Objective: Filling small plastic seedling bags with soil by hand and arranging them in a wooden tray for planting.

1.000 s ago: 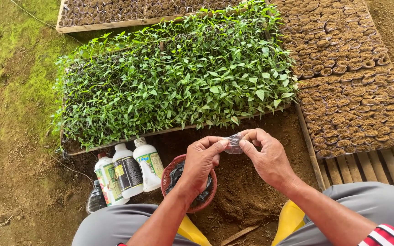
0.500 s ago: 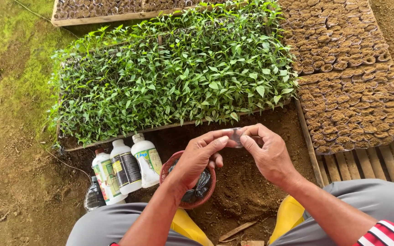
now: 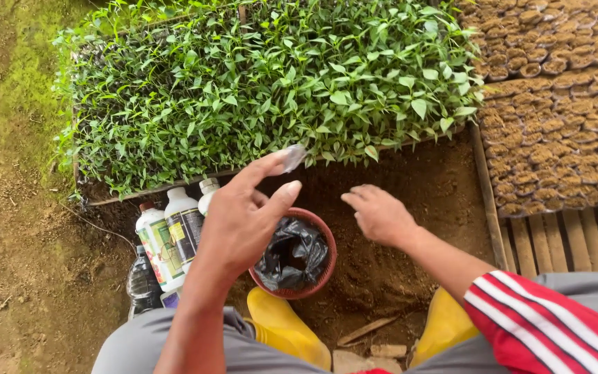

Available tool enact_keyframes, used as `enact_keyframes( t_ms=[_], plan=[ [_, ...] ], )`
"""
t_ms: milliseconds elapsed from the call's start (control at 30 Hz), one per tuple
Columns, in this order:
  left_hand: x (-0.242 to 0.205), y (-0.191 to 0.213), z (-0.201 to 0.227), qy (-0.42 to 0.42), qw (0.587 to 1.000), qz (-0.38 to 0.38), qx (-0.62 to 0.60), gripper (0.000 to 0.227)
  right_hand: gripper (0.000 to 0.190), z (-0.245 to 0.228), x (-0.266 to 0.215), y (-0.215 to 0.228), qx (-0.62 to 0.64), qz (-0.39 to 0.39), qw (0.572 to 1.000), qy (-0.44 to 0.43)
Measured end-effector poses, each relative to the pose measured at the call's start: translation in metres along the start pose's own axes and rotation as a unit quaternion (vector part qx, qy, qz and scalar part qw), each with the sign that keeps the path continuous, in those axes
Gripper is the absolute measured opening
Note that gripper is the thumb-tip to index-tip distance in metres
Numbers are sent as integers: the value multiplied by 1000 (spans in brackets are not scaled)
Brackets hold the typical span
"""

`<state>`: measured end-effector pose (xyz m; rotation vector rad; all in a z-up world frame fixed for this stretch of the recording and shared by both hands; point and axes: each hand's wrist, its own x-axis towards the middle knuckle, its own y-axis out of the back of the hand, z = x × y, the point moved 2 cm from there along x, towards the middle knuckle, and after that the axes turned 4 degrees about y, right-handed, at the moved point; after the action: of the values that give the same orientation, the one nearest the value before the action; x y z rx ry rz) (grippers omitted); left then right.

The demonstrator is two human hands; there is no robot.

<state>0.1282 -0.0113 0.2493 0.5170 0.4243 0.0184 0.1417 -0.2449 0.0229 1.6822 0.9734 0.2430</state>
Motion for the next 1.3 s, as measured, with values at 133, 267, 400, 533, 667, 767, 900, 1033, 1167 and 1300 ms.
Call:
enact_keyframes(
  t_ms=[133, 267, 400, 533, 667, 767, 900, 1033, 1167, 1300],
  plan=[
    [-2, 13, -2, 30, 999, 33, -1, 50, 49, 16, 46, -67, -66, 112, 992, 1],
    [8, 11, -11, 55, 997, -13, 53, 51, 58, 37, 79, -96, -1, 170, 980, -105],
    [19, 14, -12, 60, 997, -16, 39, 50, 61, 31, 98, -100, -92, 262, 959, -52],
    [30, 16, -16, 47, 998, -29, 19, 48, 68, 29, 115, -117, -25, 188, 978, -85],
    [36, 20, -20, 10, 998, -35, 58, 48, 54, 23, 104, -148, 50, 110, 990, 66],
    [38, 22, -14, 28, 997, -39, 64, 47, 57, 12, 78, -162, 0, 125, 974, 190],
    [33, 19, -10, 19, 998, -38, 49, 46, 84, -4, 39, -171, -5, 75, 979, 189],
    [25, 7, -23, -1, 997, -46, 62, 46, 75, -6, -6, -199, -12, 168, 967, 192],
    [15, -6, -35, 3, 996, -74, 48, 46, 51, 13, -25, -260, -47, 107, 977, 178],
    [9, -20, -27, -29, 987, -106, 118, 48, 39, -3, -48, -182, 159, -103, 981, -28]
  ],
)
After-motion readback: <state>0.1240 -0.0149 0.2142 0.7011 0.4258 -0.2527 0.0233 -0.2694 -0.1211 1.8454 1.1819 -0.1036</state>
